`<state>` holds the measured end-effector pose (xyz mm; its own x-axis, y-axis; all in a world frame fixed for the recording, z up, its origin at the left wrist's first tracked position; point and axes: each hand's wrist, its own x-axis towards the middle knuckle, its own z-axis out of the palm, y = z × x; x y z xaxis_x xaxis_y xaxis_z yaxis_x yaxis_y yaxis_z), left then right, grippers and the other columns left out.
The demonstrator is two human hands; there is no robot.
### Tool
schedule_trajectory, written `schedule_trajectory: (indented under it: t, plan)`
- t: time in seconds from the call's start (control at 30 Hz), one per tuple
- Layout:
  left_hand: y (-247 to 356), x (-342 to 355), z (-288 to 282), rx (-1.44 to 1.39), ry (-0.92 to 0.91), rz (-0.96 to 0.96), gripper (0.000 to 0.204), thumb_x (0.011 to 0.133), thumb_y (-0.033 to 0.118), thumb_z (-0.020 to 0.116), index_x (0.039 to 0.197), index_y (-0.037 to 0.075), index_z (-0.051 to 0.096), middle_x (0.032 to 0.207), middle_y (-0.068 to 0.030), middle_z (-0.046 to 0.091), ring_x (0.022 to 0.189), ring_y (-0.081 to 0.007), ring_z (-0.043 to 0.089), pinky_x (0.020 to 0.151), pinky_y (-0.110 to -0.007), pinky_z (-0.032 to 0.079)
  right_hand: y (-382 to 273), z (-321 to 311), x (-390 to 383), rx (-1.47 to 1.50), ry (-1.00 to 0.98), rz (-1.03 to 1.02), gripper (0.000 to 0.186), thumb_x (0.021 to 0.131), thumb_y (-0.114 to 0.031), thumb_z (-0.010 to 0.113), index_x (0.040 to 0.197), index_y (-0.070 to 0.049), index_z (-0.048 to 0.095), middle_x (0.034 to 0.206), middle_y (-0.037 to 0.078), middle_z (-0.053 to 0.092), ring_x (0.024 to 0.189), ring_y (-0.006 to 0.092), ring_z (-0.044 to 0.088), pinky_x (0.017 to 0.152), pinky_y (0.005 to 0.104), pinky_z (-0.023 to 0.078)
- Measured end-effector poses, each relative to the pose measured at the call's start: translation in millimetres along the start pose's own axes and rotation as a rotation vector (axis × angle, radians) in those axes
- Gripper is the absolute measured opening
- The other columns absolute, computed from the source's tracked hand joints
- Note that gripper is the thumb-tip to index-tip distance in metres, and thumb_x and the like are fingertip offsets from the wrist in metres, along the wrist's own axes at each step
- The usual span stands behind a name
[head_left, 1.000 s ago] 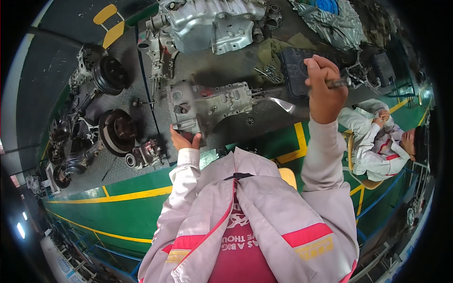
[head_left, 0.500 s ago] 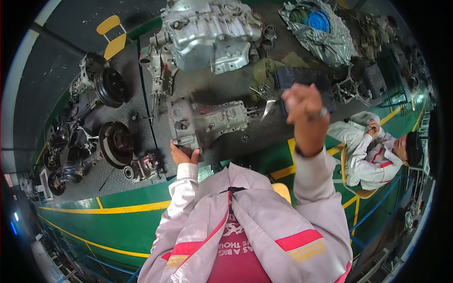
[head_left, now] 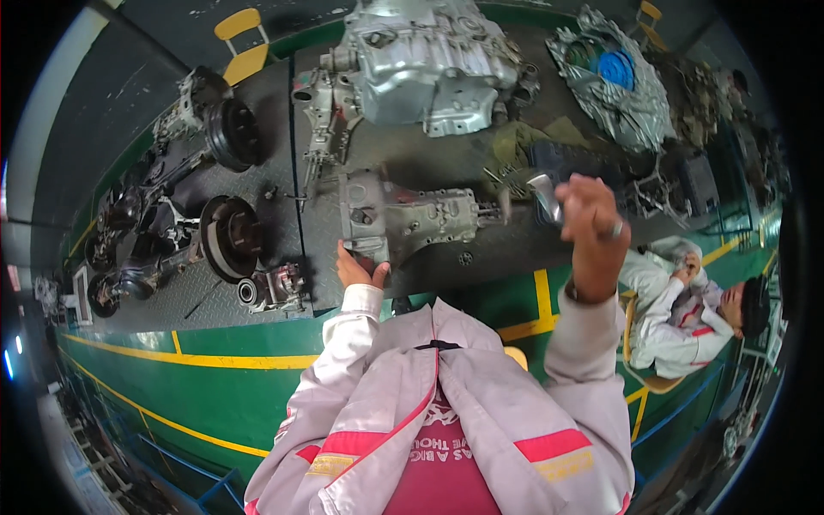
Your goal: The person handles internal gears and a metal gearbox housing by hand, then uses a curved metal tool to manipulate a shaft within the housing while working at a bench.
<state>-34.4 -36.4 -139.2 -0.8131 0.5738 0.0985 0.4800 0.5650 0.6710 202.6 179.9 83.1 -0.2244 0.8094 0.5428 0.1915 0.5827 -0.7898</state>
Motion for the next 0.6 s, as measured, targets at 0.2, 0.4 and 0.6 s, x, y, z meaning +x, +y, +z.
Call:
schedule_trajectory:
  t: [0.2, 0.4, 0.6]
  plan:
    - [8.5, -0.9, -5.0, -0.038, -0.019, -0.025, 0.107, 0.053, 0.014, 0.083, 0.137, 0.005, 0.018, 0.114, -0.0232, 0.045, 0.102, -0.0421, 0.045, 0.089, -0.042, 0.037, -1.7, -1.8, 9.1, 0.158, 0.203, 0.317, 0.018, 0.079, -0.009, 0.06, 0.062, -0.006, 0.06, 0.083, 0.005, 0.065, 0.08, 0.0123, 0.059, 0.084, 0.0314, 0.04]
    - [9.7, -2.3, -5.1, -0.063, -0.026, -0.043, 0.104, 0.055, 0.014, 0.082, 0.136, 0.005, 0.019, 0.113, -0.0234, 0.046, 0.102, -0.0416, 0.045, 0.088, -0.044, 0.037, 6.0, 2.6, 13.4, 0.197, 0.197, 0.258, 0.012, 0.081, -0.014, 0.062, 0.076, -0.003, 0.065, 0.074, 0.001, 0.064, 0.075, 0.0121, 0.058, 0.076, 0.0271, 0.042]
    - [5.7, -3.0, -3.0, -0.054, -0.027, -0.036, 0.104, 0.054, 0.016, 0.083, 0.136, 0.004, 0.02, 0.111, -0.0226, 0.046, 0.1, -0.0412, 0.045, 0.088, -0.043, 0.037, 11.0, 14.2, 15.4, 0.269, 0.188, 0.303, 0.018, 0.077, -0.013, 0.068, 0.064, -0.002, 0.062, 0.07, 0.001, 0.062, 0.071, 0.0096, 0.056, 0.068, 0.0246, 0.043]
